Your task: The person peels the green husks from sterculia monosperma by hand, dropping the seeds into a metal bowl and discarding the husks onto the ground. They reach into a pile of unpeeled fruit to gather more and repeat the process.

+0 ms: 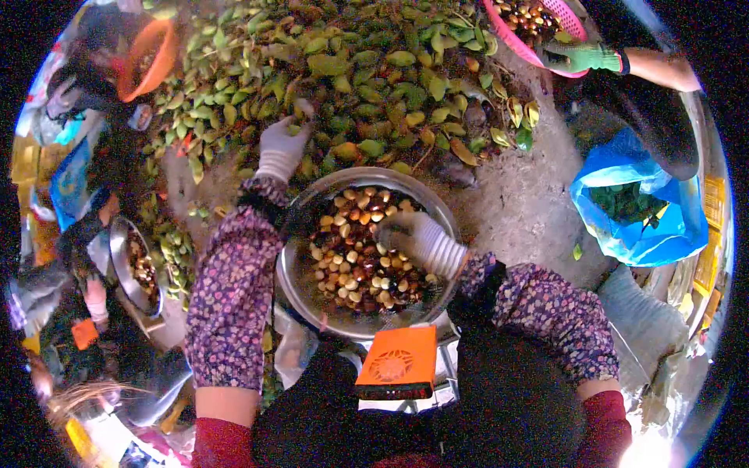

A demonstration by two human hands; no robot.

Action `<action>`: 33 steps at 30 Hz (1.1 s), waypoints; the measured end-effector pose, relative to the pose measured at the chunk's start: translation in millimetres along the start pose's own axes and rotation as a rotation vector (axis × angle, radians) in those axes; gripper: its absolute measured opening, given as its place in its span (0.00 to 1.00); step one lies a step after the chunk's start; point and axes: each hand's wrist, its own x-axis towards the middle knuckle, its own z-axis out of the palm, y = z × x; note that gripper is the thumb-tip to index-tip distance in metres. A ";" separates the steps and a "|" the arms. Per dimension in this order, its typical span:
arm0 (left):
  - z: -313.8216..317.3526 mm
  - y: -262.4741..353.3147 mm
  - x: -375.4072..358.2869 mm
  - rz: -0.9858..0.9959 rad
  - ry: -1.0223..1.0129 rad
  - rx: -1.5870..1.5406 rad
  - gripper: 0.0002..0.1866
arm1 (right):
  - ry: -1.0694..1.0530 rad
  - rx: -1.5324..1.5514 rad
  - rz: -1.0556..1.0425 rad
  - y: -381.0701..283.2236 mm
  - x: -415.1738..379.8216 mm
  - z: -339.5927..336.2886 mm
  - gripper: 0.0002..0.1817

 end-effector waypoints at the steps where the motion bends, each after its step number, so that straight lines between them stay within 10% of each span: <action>1: -27.0 29.7 -15.8 -0.016 0.010 0.010 0.28 | 0.084 -0.123 -0.180 1.8 6.0 -5.7 0.15; 6: -68.6 59.0 -59.4 -0.104 0.033 -0.282 0.21 | 0.162 0.004 -0.094 -38.0 20.4 -17.5 0.17; 8: -80.5 74.5 -76.6 -0.088 -0.036 -0.608 0.18 | 0.324 -0.047 -0.465 -47.0 32.8 -14.3 0.23; 10: -96.0 102.6 -103.8 -0.165 -0.236 -0.587 0.12 | 0.259 -0.014 -0.409 -64.6 30.9 -11.9 0.29; 14: -88.3 114.7 -148.3 0.285 -0.169 -0.049 0.11 | 0.062 0.010 -0.352 -74.6 33.1 7.6 0.30; 22: -80.0 98.8 -191.7 -0.314 -0.299 -0.711 0.13 | 0.096 -0.071 -0.494 -66.1 1.8 23.1 0.22; 26: -80.9 103.4 -190.5 -0.070 0.048 -0.565 0.14 | -0.019 0.150 -0.346 -54.8 8.9 30.5 0.19; 33: -57.8 49.2 -201.2 -0.171 -0.164 -0.782 0.18 | -0.032 0.123 -0.219 -29.5 11.7 41.0 0.23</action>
